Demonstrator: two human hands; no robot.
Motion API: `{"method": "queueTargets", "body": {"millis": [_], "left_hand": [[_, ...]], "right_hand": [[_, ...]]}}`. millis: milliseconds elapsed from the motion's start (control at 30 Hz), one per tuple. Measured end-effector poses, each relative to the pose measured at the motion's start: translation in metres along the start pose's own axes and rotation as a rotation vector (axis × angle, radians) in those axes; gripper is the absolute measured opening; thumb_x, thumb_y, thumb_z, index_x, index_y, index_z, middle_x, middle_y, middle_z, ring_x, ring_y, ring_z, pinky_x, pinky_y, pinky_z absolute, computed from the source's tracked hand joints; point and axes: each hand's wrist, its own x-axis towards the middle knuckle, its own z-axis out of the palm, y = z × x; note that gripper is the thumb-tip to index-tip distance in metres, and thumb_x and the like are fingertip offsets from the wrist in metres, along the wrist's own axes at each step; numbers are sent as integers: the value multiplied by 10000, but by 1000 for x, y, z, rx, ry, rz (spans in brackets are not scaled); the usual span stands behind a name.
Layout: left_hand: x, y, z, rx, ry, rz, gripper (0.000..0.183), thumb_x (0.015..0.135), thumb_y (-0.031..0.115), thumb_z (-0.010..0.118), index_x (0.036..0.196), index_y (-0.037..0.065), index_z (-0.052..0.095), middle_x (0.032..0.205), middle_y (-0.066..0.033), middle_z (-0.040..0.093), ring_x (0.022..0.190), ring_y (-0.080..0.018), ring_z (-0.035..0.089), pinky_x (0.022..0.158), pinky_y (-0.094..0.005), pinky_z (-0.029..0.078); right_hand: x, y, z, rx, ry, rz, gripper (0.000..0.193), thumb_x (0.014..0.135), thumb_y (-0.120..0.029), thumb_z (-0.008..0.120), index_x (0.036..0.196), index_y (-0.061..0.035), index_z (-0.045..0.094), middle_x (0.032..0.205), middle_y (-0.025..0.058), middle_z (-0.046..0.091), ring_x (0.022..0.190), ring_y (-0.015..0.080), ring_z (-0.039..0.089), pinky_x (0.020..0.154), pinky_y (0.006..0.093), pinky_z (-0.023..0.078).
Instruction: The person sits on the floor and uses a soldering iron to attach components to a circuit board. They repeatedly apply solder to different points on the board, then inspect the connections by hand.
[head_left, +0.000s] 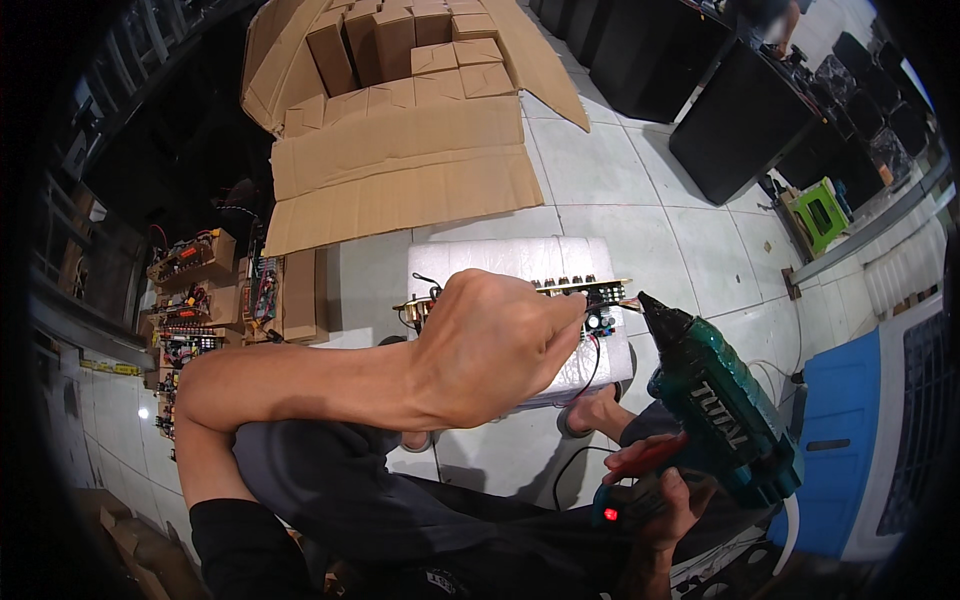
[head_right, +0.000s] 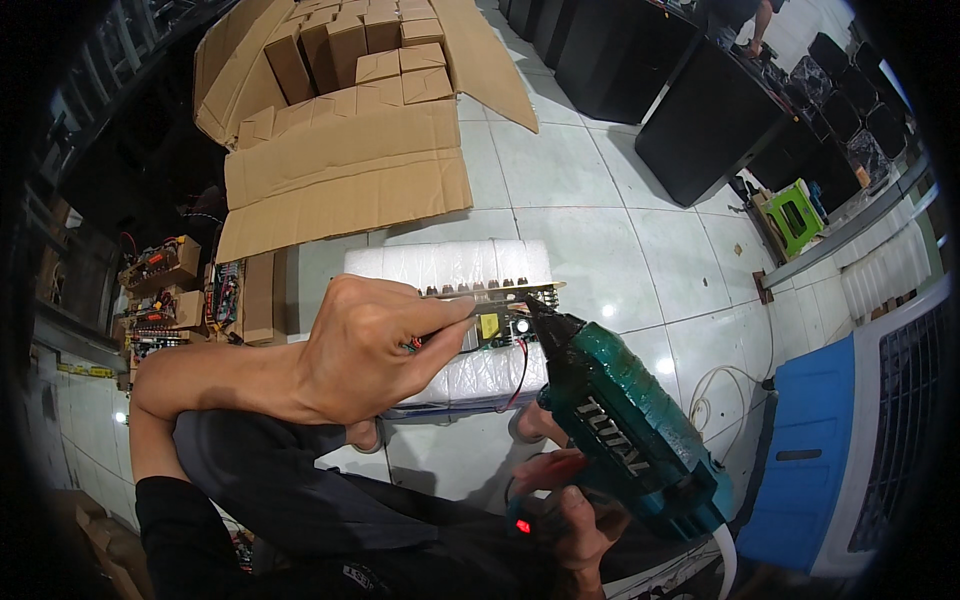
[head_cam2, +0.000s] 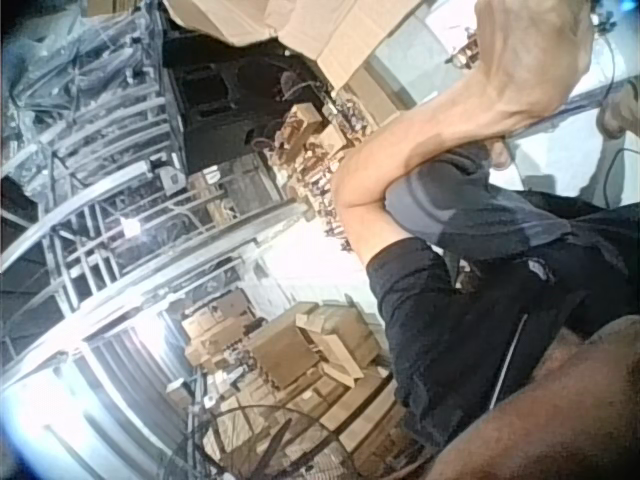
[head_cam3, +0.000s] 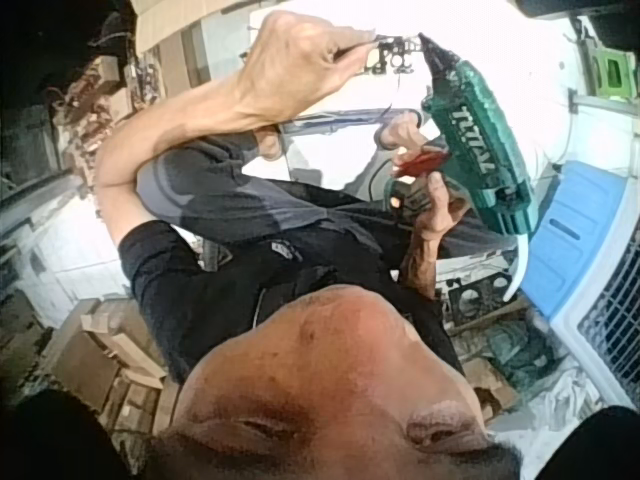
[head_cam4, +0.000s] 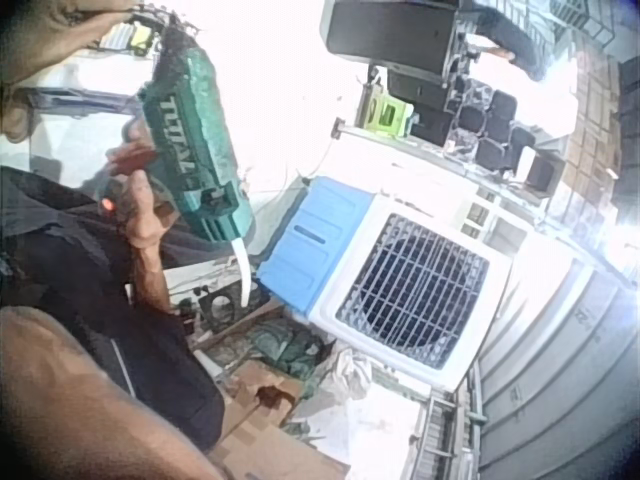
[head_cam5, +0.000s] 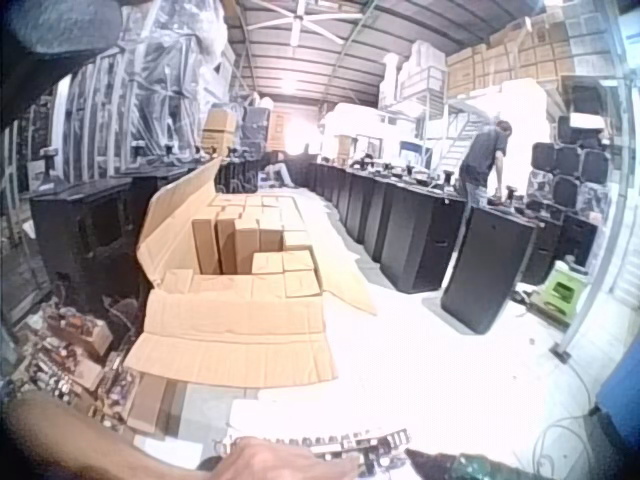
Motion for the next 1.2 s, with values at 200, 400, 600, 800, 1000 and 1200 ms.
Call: {"method": "queueTargets", "body": {"millis": [200, 400, 600, 800, 1000, 1200], "left_hand": [[1, 2, -2, -25, 3, -47, 140, 824, 87, 675, 705, 19, 651, 550, -172, 577, 503, -338, 607, 502, -426, 472], [3, 3, -2, -38, 28, -62, 133, 828, 90, 672, 717, 17, 666, 548, -174, 580, 491, -335, 601, 498, -424, 474], [3, 4, -3, -55, 31, -83, 112, 836, 92, 671, 758, 14, 693, 558, -170, 590, 498, -330, 607, 496, -419, 472], [5, 6, -5, -71, 19, -96, 74, 824, 61, 690, 837, -6, 720, 603, -175, 628, 510, -298, 630, 495, -377, 485], [5, 8, -8, -78, -13, -127, 154, 824, 15, 709, 957, -47, 754, 682, -198, 690, 533, -196, 671, 501, -296, 509], [6, 10, -10, -100, -41, -205, 153, 837, 32, 708, 957, -51, 753, 706, -203, 703, 559, -158, 678, 501, -289, 509]], "right_hand": [[-3, -4, 1, -33, -14, 41, 481, 875, -254, 584, 1143, 140, 521, 843, 269, 648, 715, 345, 711, 585, 426, 627], [-5, -3, 5, -38, 25, 47, 472, 874, -251, 577, 1134, 139, 530, 851, 267, 649, 725, 337, 710, 594, 414, 626], [-4, 0, 1, -41, -5, 22, 472, 885, -259, 569, 1130, 142, 529, 856, 262, 646, 728, 330, 706, 600, 411, 624], [-4, -1, 2, -34, 9, 33, 474, 893, -260, 559, 1125, 153, 524, 864, 264, 642, 739, 340, 701, 611, 417, 616], [-2, -3, 1, -49, 4, 17, 486, 885, -264, 564, 1125, 157, 521, 854, 266, 644, 734, 345, 699, 607, 417, 615], [-6, -4, -3, 52, 5, 117, 599, 834, -169, 619, 1326, 126, 445, 898, 244, 694, 756, 294, 702, 717, 404, 595]]}}
